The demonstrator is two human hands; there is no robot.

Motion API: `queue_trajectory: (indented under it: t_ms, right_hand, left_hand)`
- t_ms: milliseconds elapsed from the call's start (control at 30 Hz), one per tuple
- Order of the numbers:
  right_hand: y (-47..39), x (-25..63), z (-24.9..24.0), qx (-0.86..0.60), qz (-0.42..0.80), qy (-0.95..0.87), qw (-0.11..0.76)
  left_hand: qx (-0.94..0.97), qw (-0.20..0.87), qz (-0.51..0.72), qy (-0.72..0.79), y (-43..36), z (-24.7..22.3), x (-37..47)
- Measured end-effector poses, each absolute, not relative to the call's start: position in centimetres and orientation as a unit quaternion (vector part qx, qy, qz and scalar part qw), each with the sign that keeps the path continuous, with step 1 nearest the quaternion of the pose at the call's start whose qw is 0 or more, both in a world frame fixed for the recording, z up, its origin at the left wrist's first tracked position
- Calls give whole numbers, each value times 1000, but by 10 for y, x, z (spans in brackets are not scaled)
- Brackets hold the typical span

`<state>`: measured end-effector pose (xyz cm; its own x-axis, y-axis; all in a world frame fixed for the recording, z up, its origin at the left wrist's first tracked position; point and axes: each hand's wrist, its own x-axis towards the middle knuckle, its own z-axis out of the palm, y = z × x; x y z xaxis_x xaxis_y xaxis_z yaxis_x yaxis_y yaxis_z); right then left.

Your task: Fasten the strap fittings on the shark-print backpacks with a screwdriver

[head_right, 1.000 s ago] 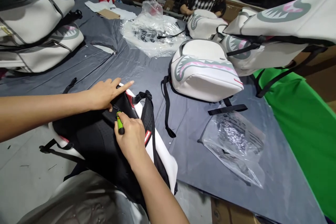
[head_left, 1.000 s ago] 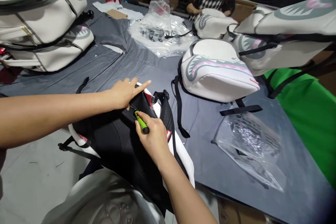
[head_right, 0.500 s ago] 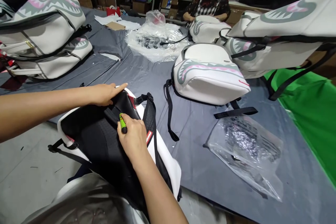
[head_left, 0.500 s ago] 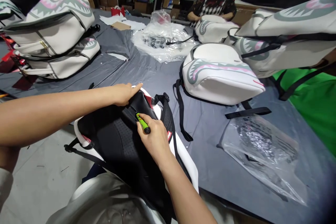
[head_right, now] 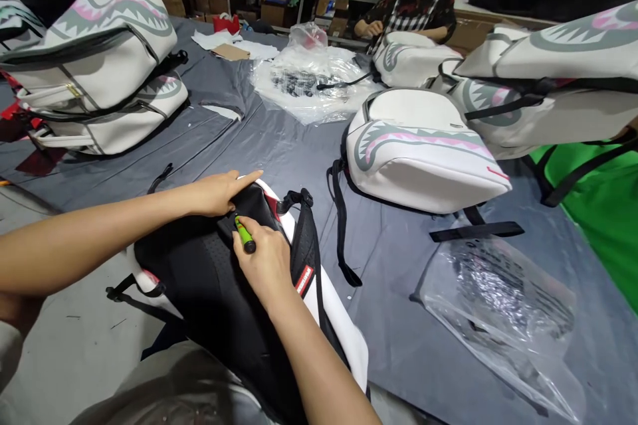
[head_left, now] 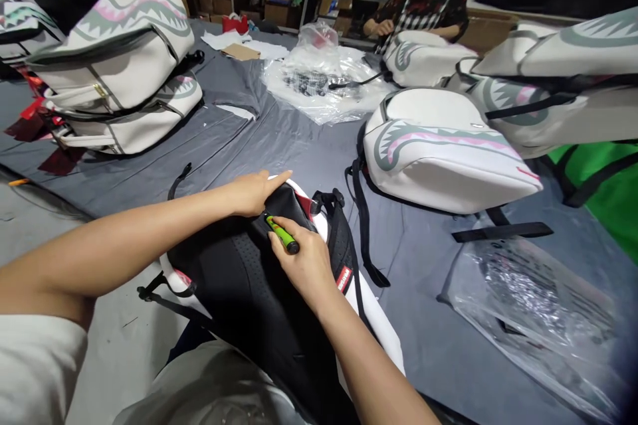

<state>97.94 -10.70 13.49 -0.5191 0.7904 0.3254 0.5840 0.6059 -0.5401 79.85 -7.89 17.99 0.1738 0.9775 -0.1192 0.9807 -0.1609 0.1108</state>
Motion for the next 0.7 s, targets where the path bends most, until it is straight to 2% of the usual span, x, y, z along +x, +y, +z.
queue_trajectory:
  t_ms: [367,533,700]
  right_hand:
    - [-114,968,136,-428,186,-830,306]
    - [-117,966,140,-456,168,-828,280]
    - [-118,964,134,-447,212,-807,321]
  left_hand:
    - [775,90,18,626,-77,176,795]
    - [769,91,16,632,-78,178,796]
    - [771,93,25,630,-79,179,797]
